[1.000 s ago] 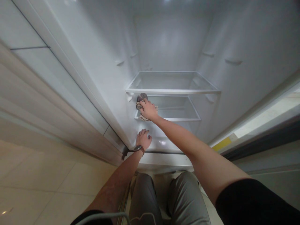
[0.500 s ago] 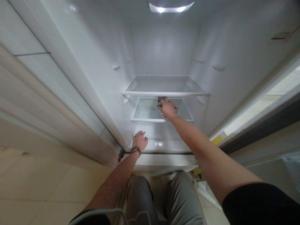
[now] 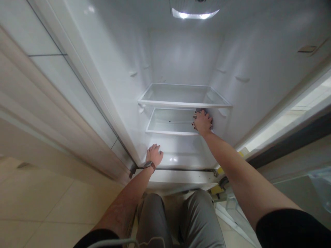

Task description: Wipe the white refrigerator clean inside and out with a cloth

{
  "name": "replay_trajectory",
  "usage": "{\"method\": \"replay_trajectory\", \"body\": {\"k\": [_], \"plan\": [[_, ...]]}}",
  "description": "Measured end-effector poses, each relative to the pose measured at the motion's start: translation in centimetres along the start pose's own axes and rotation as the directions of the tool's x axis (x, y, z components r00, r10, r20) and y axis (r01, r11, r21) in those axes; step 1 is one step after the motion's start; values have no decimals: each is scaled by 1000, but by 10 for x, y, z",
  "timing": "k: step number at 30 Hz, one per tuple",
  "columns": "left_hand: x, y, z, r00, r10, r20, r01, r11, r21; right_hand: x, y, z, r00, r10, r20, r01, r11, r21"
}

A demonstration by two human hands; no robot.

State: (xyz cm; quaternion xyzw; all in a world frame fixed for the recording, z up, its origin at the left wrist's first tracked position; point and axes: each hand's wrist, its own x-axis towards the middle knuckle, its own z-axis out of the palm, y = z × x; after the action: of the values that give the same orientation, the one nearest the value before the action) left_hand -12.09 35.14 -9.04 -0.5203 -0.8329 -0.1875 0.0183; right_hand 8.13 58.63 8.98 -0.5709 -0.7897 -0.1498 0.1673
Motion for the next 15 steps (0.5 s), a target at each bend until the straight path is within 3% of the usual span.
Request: {"method": "replay_trajectory", "body": {"k": [15], "plan": [[1,-1,3,1000,-3,-4,3,1000,-1,-1,2,2,998,6,-57,-5,1000,6]]}}
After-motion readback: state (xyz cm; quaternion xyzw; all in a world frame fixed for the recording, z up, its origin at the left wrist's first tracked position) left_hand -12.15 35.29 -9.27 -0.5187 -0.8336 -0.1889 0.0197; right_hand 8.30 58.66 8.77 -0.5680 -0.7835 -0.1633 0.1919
